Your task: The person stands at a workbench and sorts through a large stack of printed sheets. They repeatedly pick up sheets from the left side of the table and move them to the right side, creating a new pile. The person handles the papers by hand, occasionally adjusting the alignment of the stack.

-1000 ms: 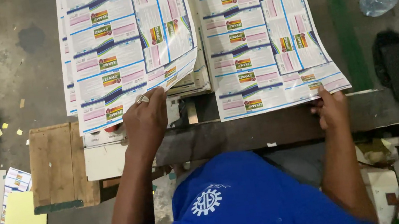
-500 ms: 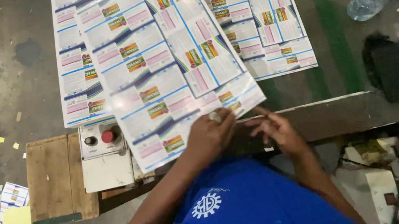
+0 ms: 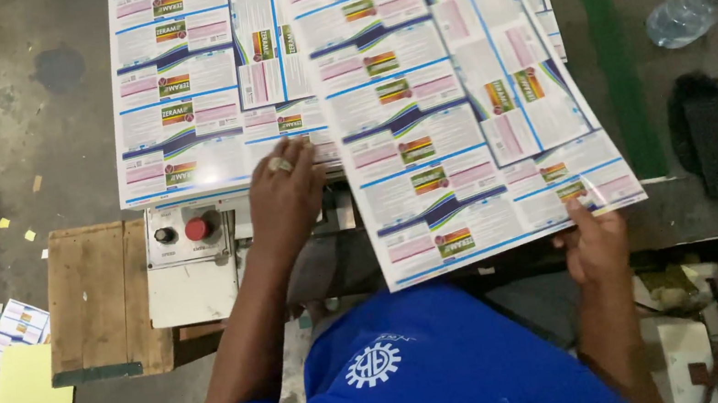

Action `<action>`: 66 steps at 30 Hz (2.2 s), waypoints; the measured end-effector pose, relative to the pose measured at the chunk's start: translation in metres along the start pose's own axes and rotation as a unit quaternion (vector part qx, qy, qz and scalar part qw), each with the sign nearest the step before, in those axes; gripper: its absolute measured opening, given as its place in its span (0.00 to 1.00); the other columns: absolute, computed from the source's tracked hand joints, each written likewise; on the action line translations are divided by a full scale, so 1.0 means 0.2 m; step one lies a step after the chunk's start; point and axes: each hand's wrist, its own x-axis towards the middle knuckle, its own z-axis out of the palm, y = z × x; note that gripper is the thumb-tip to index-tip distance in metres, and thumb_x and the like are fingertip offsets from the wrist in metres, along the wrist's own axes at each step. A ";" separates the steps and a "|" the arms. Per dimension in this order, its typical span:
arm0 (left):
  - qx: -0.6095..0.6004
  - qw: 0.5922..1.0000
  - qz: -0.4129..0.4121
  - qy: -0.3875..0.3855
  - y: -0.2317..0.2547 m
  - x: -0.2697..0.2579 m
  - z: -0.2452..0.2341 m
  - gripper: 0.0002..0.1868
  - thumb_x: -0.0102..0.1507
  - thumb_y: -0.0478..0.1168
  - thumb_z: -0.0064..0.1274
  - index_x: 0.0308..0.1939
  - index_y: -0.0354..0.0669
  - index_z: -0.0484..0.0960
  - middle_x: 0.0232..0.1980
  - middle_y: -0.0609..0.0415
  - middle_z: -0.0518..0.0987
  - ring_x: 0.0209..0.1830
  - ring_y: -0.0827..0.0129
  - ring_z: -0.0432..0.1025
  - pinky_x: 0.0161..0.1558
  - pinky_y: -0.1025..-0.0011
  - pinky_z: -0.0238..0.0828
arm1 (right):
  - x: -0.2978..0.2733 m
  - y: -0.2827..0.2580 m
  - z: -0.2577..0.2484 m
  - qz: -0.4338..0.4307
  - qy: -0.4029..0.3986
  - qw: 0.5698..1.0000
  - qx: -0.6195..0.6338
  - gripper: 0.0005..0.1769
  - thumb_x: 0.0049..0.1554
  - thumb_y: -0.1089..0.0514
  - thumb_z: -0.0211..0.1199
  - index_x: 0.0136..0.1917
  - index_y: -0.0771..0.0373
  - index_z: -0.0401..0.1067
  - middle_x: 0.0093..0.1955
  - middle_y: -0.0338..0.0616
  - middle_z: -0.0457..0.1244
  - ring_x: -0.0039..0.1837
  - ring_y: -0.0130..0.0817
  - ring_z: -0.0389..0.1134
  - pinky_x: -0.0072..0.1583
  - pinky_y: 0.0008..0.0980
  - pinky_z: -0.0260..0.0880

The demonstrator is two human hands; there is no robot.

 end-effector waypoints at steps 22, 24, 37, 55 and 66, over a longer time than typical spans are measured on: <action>0.020 0.999 -0.028 0.030 0.11 0.02 -0.33 0.07 0.65 0.32 0.57 0.47 0.39 0.82 0.43 0.47 0.85 0.32 0.51 0.77 0.35 0.57 0.74 | -0.04 0.23 -0.53 0.058 0.109 0.982 -0.145 0.10 0.65 0.59 0.61 0.59 0.63 0.71 0.47 0.39 0.68 0.40 0.27 0.66 0.36 0.28 0.64; 0.006 0.999 -0.035 0.037 0.10 -0.03 -0.26 0.08 0.64 0.33 0.57 0.47 0.40 0.82 0.43 0.46 0.85 0.32 0.51 0.77 0.35 0.57 0.74 | 0.01 0.23 -0.46 0.056 0.098 0.980 -0.162 0.10 0.65 0.59 0.61 0.57 0.64 0.72 0.47 0.40 0.68 0.40 0.28 0.66 0.35 0.29 0.64; -0.064 0.991 -0.072 0.093 0.13 -0.12 -0.23 0.12 0.65 0.32 0.58 0.52 0.40 0.82 0.48 0.46 0.85 0.39 0.52 0.80 0.38 0.60 0.76 | 0.39 0.12 -0.11 0.104 0.053 0.981 -0.157 0.18 0.67 0.54 0.55 0.67 0.62 0.65 0.50 0.45 0.70 0.44 0.35 0.73 0.36 0.27 0.65; -0.138 0.981 0.120 -0.063 0.55 -0.05 0.14 0.27 0.63 0.51 0.56 0.59 0.34 0.78 0.63 0.39 0.78 0.67 0.47 0.69 0.67 0.48 0.61 | 0.03 0.22 0.45 0.144 -0.183 0.972 -0.007 0.13 0.64 0.57 0.58 0.61 0.64 0.70 0.46 0.42 0.69 0.41 0.30 0.68 0.39 0.31 0.68; 0.023 0.998 -0.061 -0.015 -0.12 -0.06 0.04 0.32 0.66 0.50 0.56 0.68 0.35 0.71 0.73 0.36 0.68 0.76 0.42 0.60 0.72 0.45 0.53 | 0.13 0.10 -0.21 0.010 0.013 1.000 0.006 0.08 0.67 0.62 0.58 0.59 0.61 0.71 0.49 0.41 0.68 0.42 0.29 0.67 0.37 0.29 0.65</action>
